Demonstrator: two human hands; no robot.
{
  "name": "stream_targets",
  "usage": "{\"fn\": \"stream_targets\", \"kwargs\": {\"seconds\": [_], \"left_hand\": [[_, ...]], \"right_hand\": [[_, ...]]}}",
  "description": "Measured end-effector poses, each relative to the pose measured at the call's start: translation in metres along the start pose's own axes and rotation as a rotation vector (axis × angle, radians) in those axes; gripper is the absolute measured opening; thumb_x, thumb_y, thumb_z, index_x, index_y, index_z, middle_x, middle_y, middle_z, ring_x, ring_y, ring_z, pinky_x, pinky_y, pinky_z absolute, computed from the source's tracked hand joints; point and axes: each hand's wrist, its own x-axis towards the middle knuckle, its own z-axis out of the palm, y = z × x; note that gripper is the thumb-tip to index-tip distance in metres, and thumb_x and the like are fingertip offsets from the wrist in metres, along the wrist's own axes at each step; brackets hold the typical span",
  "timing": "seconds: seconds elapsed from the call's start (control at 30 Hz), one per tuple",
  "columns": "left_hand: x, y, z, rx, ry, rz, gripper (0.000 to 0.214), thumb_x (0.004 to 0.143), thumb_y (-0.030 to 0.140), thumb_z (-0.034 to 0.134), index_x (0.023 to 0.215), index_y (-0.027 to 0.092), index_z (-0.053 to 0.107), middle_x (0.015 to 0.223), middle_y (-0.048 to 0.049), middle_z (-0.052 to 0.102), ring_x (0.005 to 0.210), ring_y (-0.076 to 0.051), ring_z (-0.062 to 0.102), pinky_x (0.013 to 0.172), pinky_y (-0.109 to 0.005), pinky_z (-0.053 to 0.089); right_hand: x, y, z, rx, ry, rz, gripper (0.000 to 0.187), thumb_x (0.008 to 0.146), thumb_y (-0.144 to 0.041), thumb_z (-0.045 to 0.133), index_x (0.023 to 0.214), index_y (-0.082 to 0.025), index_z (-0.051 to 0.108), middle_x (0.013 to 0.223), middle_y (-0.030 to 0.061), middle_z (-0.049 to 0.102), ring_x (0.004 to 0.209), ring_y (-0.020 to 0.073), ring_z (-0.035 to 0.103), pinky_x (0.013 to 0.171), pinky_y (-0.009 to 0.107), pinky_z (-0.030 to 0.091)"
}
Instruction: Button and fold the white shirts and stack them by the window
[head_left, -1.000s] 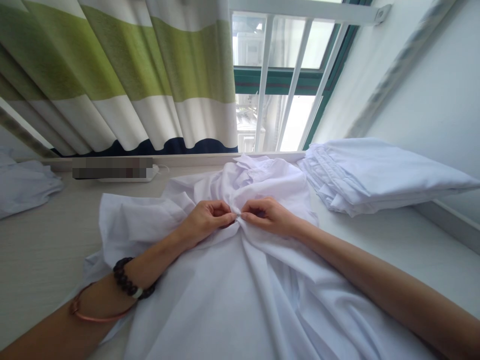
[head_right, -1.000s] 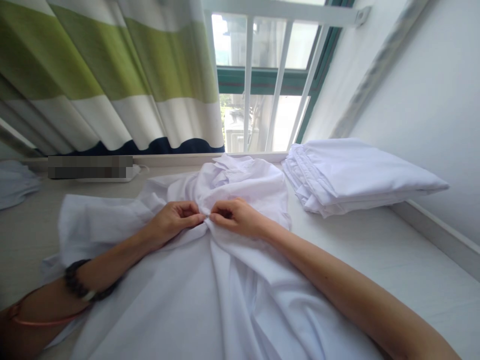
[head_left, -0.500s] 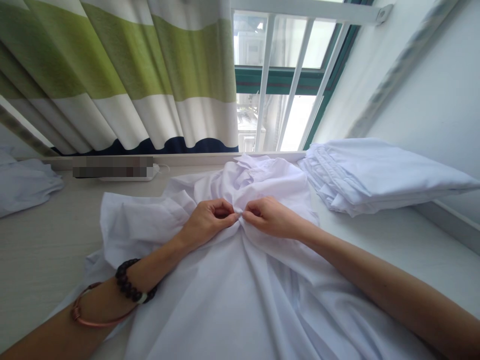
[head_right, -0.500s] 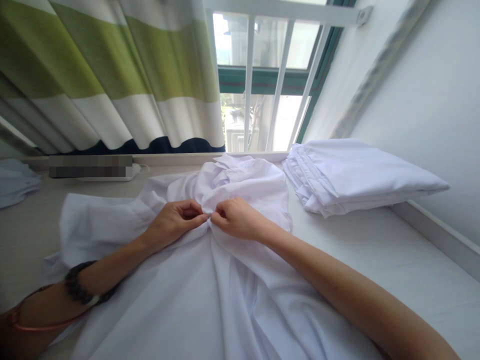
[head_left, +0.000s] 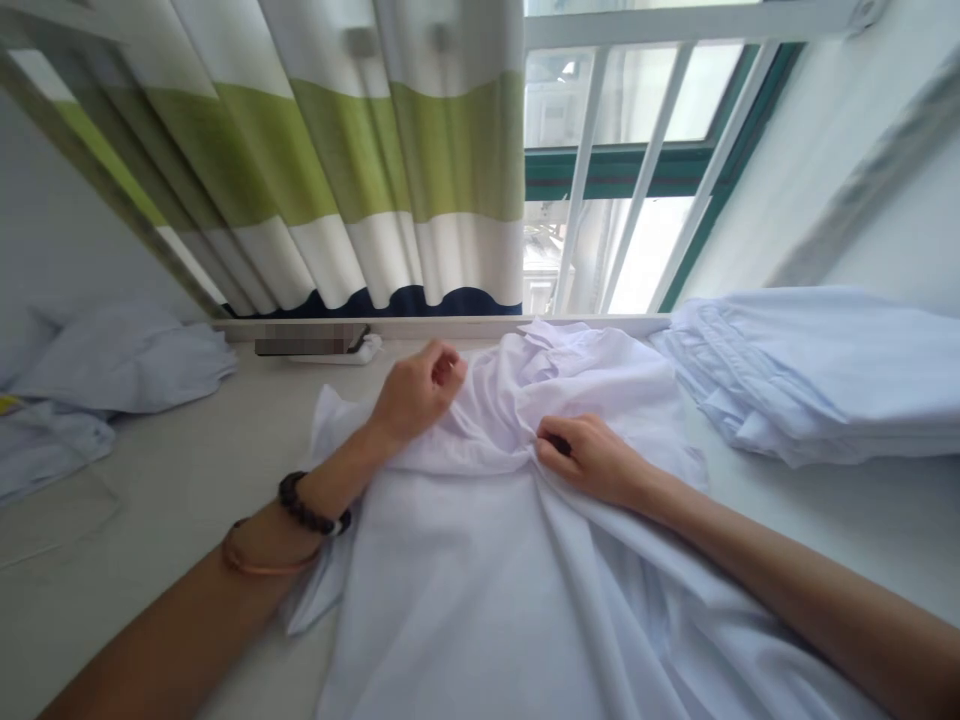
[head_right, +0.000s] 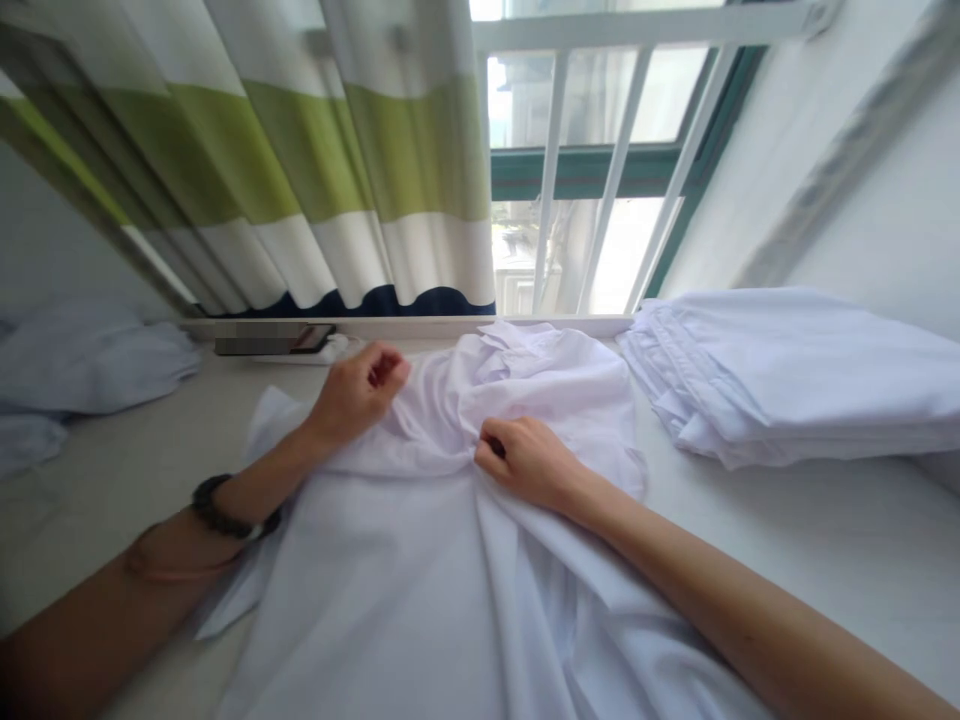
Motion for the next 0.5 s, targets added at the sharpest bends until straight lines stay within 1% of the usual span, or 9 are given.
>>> {"fn": "stream_targets", "kwargs": {"seconds": [0.03,0.07,0.1,0.13,0.2,0.23,0.33,0.4,0.5], "left_hand": [[0.005,-0.016,-0.012,0.084,0.119,-0.047,0.018,0.085,0.034,0.05,0.089,0.017,0.055,0.068,0.0023,0.054,0.065,-0.014,0.052,0.065,-0.023,0.038],[0.008,-0.033,-0.025,0.153,0.207,-0.117,0.018,0.086,0.033,0.049,0.095,0.017,0.053,0.069,0.0026,0.051,0.068,-0.014,0.051,0.066,-0.023,0.036],[0.009,-0.05,-0.039,0.202,0.262,-0.204,0.02,0.087,0.031,0.047,0.1,0.017,0.049,0.071,0.0028,0.048,0.069,-0.014,0.049,0.065,-0.023,0.034],[0.007,-0.067,-0.051,0.23,0.283,-0.277,0.02,0.088,0.029,0.045,0.104,0.017,0.047,0.072,0.0031,0.047,0.068,-0.014,0.047,0.063,-0.023,0.031],[-0.002,-0.097,-0.07,0.244,0.253,-0.378,0.021,0.087,0.027,0.047,0.105,0.019,0.042,0.072,0.0045,0.046,0.062,-0.013,0.042,0.059,-0.023,0.026],[-0.008,-0.108,-0.076,0.246,0.214,-0.411,0.022,0.087,0.026,0.048,0.107,0.02,0.04,0.071,0.0051,0.045,0.06,-0.013,0.04,0.058,-0.023,0.025],[-0.021,-0.128,-0.08,0.252,0.142,-0.425,0.034,0.087,0.023,0.05,0.117,0.02,0.036,0.071,0.0054,0.046,0.06,-0.013,0.042,0.058,-0.022,0.027],[-0.023,-0.132,-0.075,0.291,0.101,-0.432,0.041,0.087,0.024,0.049,0.125,0.019,0.034,0.072,0.0046,0.048,0.062,-0.013,0.044,0.059,-0.022,0.028],[-0.017,-0.135,-0.067,0.391,0.034,-0.482,0.05,0.088,0.025,0.045,0.136,0.02,0.032,0.076,0.0024,0.051,0.065,-0.015,0.047,0.06,-0.023,0.029]], "right_hand": [[0.0,0.0,0.001,-0.003,-0.001,0.005,0.02,0.082,-0.021,0.044,0.063,-0.018,0.047,0.056,-0.0016,0.048,0.052,0.0108,0.04,0.054,0.025,0.026],[0.0,0.0,0.002,-0.004,-0.004,0.01,0.019,0.082,-0.022,0.044,0.064,-0.019,0.048,0.056,-0.0014,0.049,0.052,0.0111,0.041,0.054,0.025,0.026],[0.0,0.0,0.003,-0.003,-0.008,0.014,0.019,0.083,-0.023,0.044,0.065,-0.019,0.048,0.056,-0.0012,0.05,0.052,0.0114,0.042,0.054,0.025,0.026],[-0.001,0.0,0.004,-0.002,-0.012,0.016,0.019,0.083,-0.023,0.044,0.065,-0.019,0.049,0.056,-0.0011,0.051,0.052,0.0116,0.042,0.054,0.025,0.026],[-0.001,-0.001,0.005,-0.005,-0.019,0.017,0.019,0.082,-0.023,0.044,0.065,-0.019,0.049,0.056,-0.0011,0.051,0.052,0.0117,0.043,0.054,0.025,0.026],[-0.001,-0.001,0.005,-0.01,-0.018,0.019,0.019,0.082,-0.023,0.044,0.065,-0.019,0.049,0.056,-0.0011,0.051,0.052,0.0117,0.043,0.053,0.025,0.026],[0.0,-0.002,0.006,-0.024,-0.012,0.029,0.019,0.082,-0.023,0.044,0.065,-0.019,0.049,0.056,-0.001,0.052,0.051,0.012,0.043,0.053,0.026,0.026],[-0.001,-0.002,0.006,-0.025,-0.011,0.027,0.018,0.082,-0.023,0.044,0.065,-0.019,0.049,0.057,-0.001,0.053,0.052,0.0121,0.044,0.054,0.026,0.026],[-0.001,-0.001,0.006,-0.024,-0.011,0.019,0.019,0.082,-0.023,0.044,0.065,-0.019,0.049,0.057,-0.0012,0.052,0.052,0.0119,0.044,0.054,0.025,0.026]]}}
